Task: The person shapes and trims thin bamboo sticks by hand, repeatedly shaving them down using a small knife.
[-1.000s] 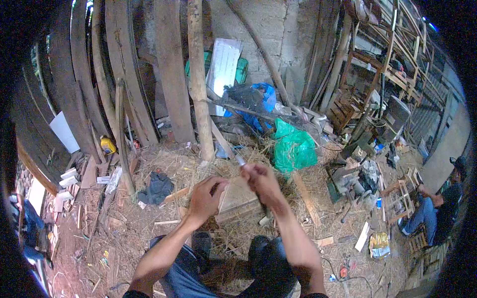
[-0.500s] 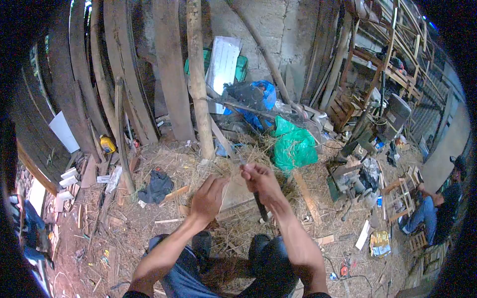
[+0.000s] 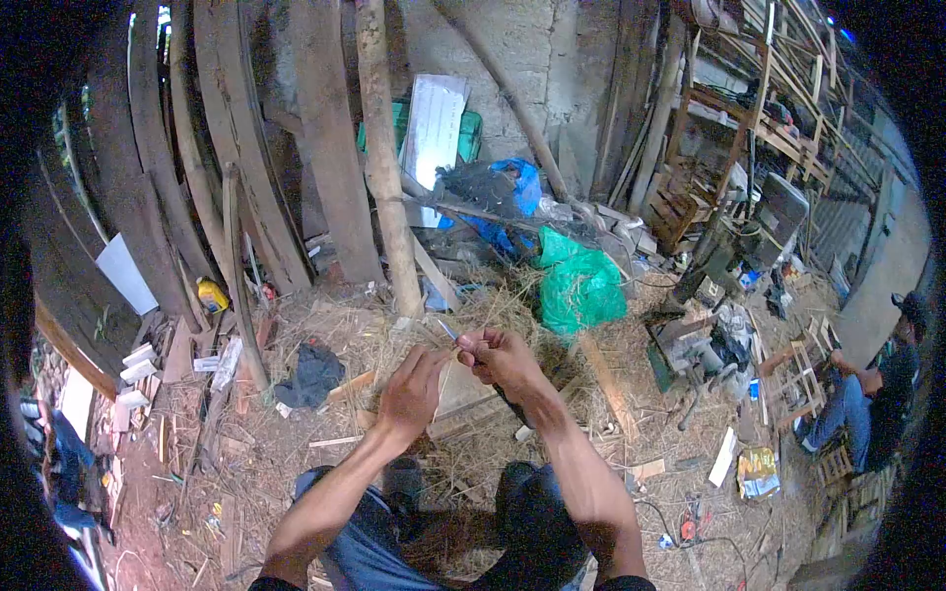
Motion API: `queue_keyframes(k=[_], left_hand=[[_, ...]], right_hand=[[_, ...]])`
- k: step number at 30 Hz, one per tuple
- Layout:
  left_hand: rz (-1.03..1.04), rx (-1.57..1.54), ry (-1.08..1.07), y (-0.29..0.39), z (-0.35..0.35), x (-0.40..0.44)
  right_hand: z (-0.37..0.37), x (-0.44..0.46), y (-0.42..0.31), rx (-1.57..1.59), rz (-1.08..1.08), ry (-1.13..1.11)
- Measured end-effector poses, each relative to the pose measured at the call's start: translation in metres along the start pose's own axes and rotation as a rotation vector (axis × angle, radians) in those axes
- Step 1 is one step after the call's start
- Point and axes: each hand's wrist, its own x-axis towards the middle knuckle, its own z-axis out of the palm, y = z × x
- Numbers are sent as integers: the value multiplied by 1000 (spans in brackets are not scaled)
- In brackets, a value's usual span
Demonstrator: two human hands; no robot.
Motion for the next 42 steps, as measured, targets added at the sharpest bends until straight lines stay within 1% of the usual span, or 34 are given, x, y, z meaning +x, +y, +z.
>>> queue_keyframes(k=[3,4,5,6,7,9,10,11,13,14,15,17,18,21,23,25,26,27,29,30,32,34,35,37,40,41,42], left_hand=[[-8,72,-14,0,-2,-4],[-10,71,-12,-4,-3,-9],[-19,-22,28,-14,-6,-17],[-25,-109,70,-23,-12,-20],[-23,-101,80,-25,-21,-16],[-40,-44,102,-24,-33,-4],[-164,-106,130,-22,-33,1],[-162,-109,133,-23,-30,5],[-355,-267,129,-31,-20,5],[-357,-263,135,-34,-15,5],[-317,-277,174,-37,-8,7],[-276,-295,224,-44,0,10],[-287,-326,214,-48,2,12],[-320,-364,189,-54,4,12],[-343,-375,169,-54,4,14],[-287,-359,132,-51,5,17],[-287,-367,129,-49,6,18],[-310,-370,96,-48,7,19],[-338,-378,56,-47,14,16],[-324,-420,74,-48,21,15],[-307,-460,95,-55,33,15],[-338,-657,117,-58,40,15],[-338,-656,118,-61,41,14],[-543,-677,-199,-52,27,17],[-539,-675,-181,-44,30,17],[-540,-669,-183,-42,34,16],[-406,-610,-75,-40,38,16]], right_hand=[[-11,3,-5,-62,40,34],[-34,8,-7,-93,-52,244],[-55,8,-8,-119,-146,452],[-75,1,-11,10,-138,455],[-84,-2,-14,134,-128,452],[-84,-3,-2,90,-146,439],[-84,-4,3,45,-160,434],[-76,-3,4,-50,-126,408],[-54,-4,5,-393,-118,392],[-62,5,24,-413,-153,323],[-65,18,43,-577,-286,335],[-48,12,39,-629,-233,272],[-43,19,44,-536,-229,286],[-38,23,44,-599,-223,330],[-29,23,39,-543,-251,302],[-21,23,38,-601,-406,247],[-20,23,36,-519,-342,171],[-13,22,34,-523,-339,178],[1,19,31,-160,-181,118],[3,19,29,-111,-151,90],[5,20,29,-73,-129,106],[2,22,31,-34,-106,117],[0,22,32,-48,-111,121],[-5,20,34,-61,-117,122],[-13,18,37,-16,-85,104],[-17,18,39,-7,-53,55],[-17,16,37,1,-22,6]])
